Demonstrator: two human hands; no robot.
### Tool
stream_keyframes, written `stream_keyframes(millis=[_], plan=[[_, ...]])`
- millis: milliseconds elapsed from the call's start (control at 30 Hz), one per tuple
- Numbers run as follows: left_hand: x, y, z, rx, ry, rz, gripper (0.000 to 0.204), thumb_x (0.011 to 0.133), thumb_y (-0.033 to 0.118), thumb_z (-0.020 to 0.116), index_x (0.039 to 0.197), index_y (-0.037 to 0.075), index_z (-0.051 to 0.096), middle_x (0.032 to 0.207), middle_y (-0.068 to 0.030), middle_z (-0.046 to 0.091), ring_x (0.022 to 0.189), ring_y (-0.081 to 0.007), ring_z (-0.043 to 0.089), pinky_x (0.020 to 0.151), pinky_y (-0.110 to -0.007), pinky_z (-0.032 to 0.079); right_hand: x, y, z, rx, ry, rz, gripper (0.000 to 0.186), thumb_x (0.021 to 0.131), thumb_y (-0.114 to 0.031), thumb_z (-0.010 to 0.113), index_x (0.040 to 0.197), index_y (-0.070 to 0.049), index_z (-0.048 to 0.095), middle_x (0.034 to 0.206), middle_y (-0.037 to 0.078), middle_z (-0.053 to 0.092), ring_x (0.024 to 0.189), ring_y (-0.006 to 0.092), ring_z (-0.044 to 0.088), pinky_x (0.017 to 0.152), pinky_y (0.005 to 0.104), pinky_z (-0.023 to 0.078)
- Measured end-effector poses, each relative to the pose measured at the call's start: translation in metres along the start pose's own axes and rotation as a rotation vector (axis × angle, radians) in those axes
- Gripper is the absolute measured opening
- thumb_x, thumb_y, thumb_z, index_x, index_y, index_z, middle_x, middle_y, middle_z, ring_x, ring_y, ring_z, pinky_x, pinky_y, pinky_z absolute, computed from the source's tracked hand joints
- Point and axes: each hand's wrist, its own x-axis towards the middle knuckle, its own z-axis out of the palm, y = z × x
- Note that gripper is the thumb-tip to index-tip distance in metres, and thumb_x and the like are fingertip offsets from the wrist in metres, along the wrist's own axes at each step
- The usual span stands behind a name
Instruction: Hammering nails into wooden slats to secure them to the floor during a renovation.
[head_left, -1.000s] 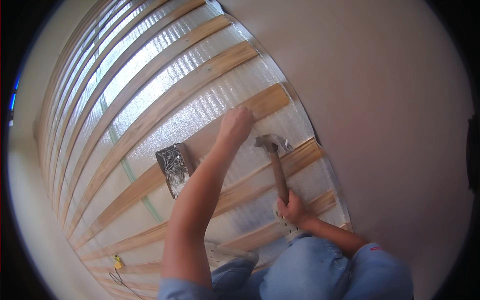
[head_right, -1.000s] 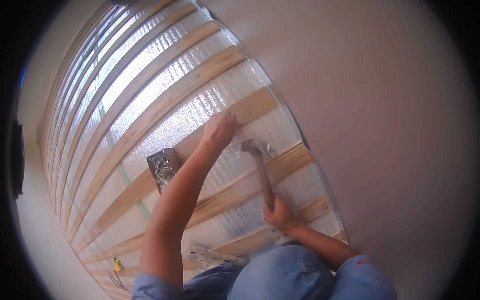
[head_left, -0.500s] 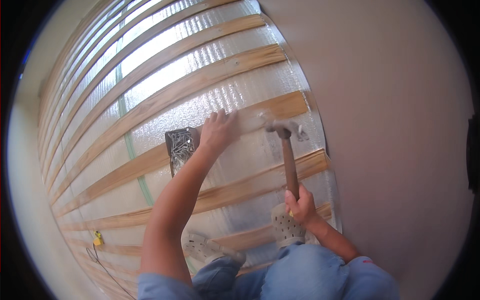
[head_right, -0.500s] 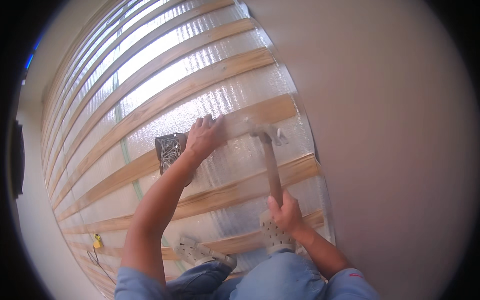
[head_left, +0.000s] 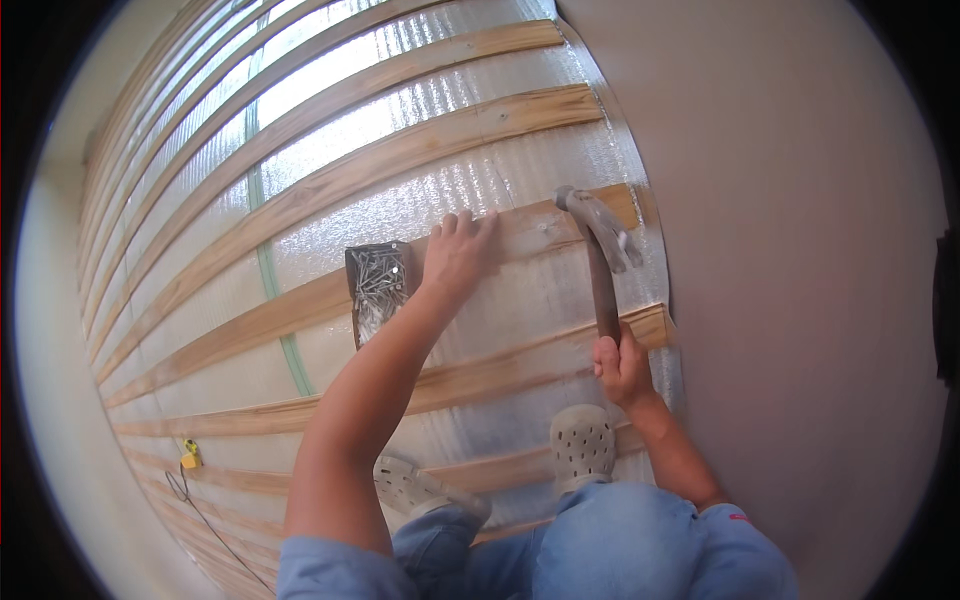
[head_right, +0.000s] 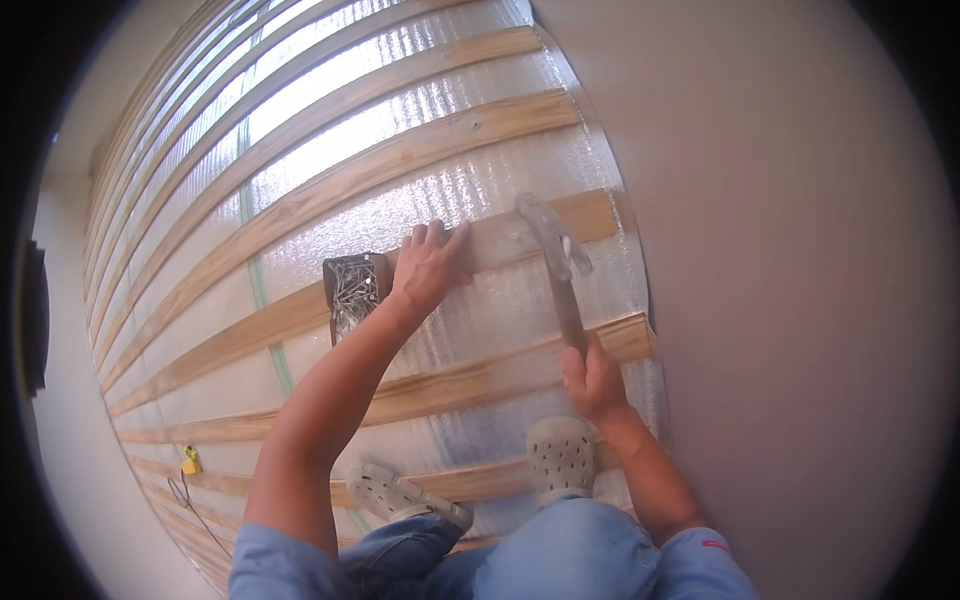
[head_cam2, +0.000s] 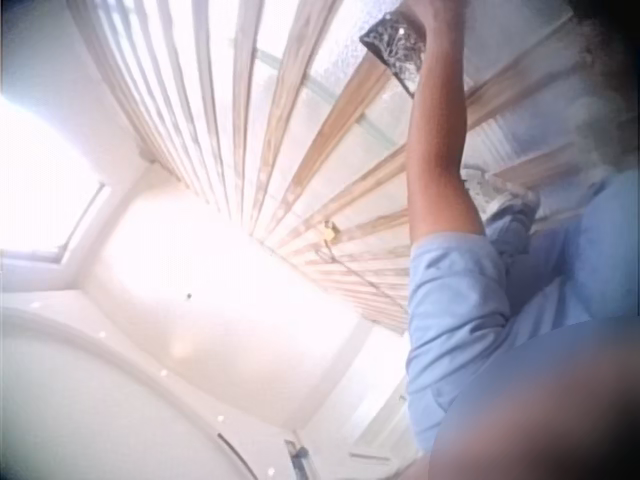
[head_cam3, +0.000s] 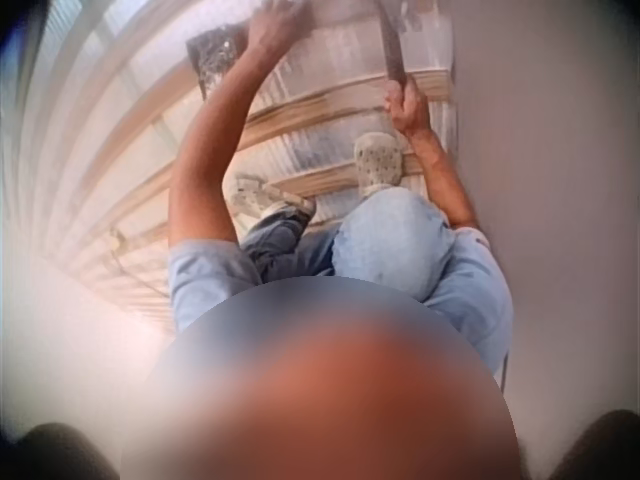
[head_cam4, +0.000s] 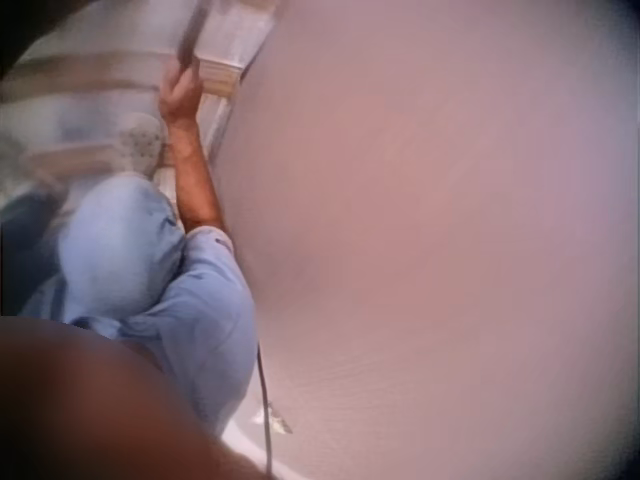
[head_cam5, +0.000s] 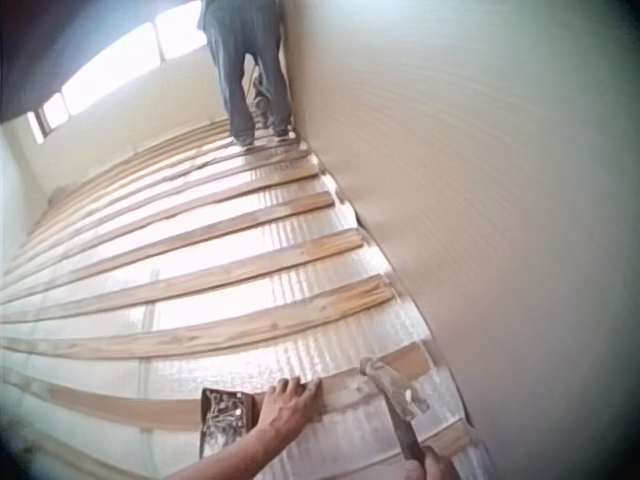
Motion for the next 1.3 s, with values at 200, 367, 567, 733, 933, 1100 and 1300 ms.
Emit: stream_keyframes(millis=[200,367,567,733,933,1100,1300], plan=[[0.002,-0.002,-0.001,0.028,0.003,-0.021,0.083,0.07,0.027,0.082,0.144,0.016,0.046,0.122,-0.0156,0.051,0.115,-0.0345,0.049,0.095,-0.044,0.041,0.027,0.023,0.014,-0.463,0.074,-0.141,0.041,0.1,-0.038,0.047,0.111,0.001,0.056,0.083,0.027,0.064,0.083,0.0492,0.062,0.073,0.0515,0.049],[0.001,0.001,-0.003,0.033,-0.012,-0.031,0.081,0.071,0.031,0.081,0.142,0.015,0.046,0.123,-0.017,0.054,0.116,-0.0351,0.051,0.096,-0.047,0.043,0.029,0.019,0.02,-0.38,0.076,-0.034,0.043,0.099,-0.04,0.049,0.109,0.001,0.055,0.089,0.03,0.065,0.089,0.0501,0.061,0.076,0.0526,0.048],[-0.014,-0.006,-0.016,-0.095,0.087,0.056,0.056,0.081,0.024,0.071,0.133,0.009,0.054,0.116,-0.0166,0.058,0.105,-0.0325,0.058,0.09,-0.043,0.048,0.002,0.039,0.021,-0.289,0.013,0.031,0.043,0.096,-0.04,0.056,0.106,0.003,0.057,0.092,0.029,0.065,0.094,0.0488,0.062,0.078,0.051,0.049],[-0.055,-0.06,-0.068,-0.029,0.03,-0.086,0.016,0.085,0.013,0.061,0.099,0.006,0.067,0.091,-0.0113,0.063,0.091,-0.0314,0.062,0.079,-0.042,0.052,-0.026,0.068,0.012,-0.192,0.034,0.095,0.045,0.095,-0.038,0.058,0.102,0.006,0.058,0.091,0.032,0.065,0.092,0.0499,0.062,0.078,0.0511,0.049],[-0.065,-0.09,-0.073,0.031,0.187,0.083,0.008,0.084,0.009,0.057,0.09,0.008,0.064,0.089,-0.0107,0.062,0.087,-0.0315,0.062,0.075,-0.042,0.052,-0.025,0.095,0.023,-0.217,0.118,-0.009,0.039,0.095,-0.034,0.061,0.096,0.005,0.057,0.072,0.021,0.061,0.067,0.0345,0.06,0.062,0.0425,0.048],[-0.062,-0.1,-0.065,0.041,0.188,0.075,0.01,0.083,0.008,0.057,0.091,0.007,0.064,0.088,-0.0115,0.061,0.088,-0.0322,0.062,0.075,-0.042,0.052,-0.029,0.069,0.026,-0.204,0.048,0.111,0.044,0.093,-0.037,0.062,0.101,0.006,0.059,0.089,0.032,0.065,0.087,0.0485,0.064,0.075,0.0496,0.05],[-0.049,-0.102,-0.07,-0.116,0.298,-0.046,0.007,0.083,0.006,0.06,0.089,0.006,0.063,0.089,-0.0128,0.064,0.085,-0.0321,0.064,0.076,-0.04,0.052,-0.037,0.05,0.021,-0.153,0.069,0.104,0.044,0.093,-0.037,0.062,0.104,0.005,0.059,0.09,0.03,0.066,0.089,0.0479,0.064,0.077,0.0489,0.051]])
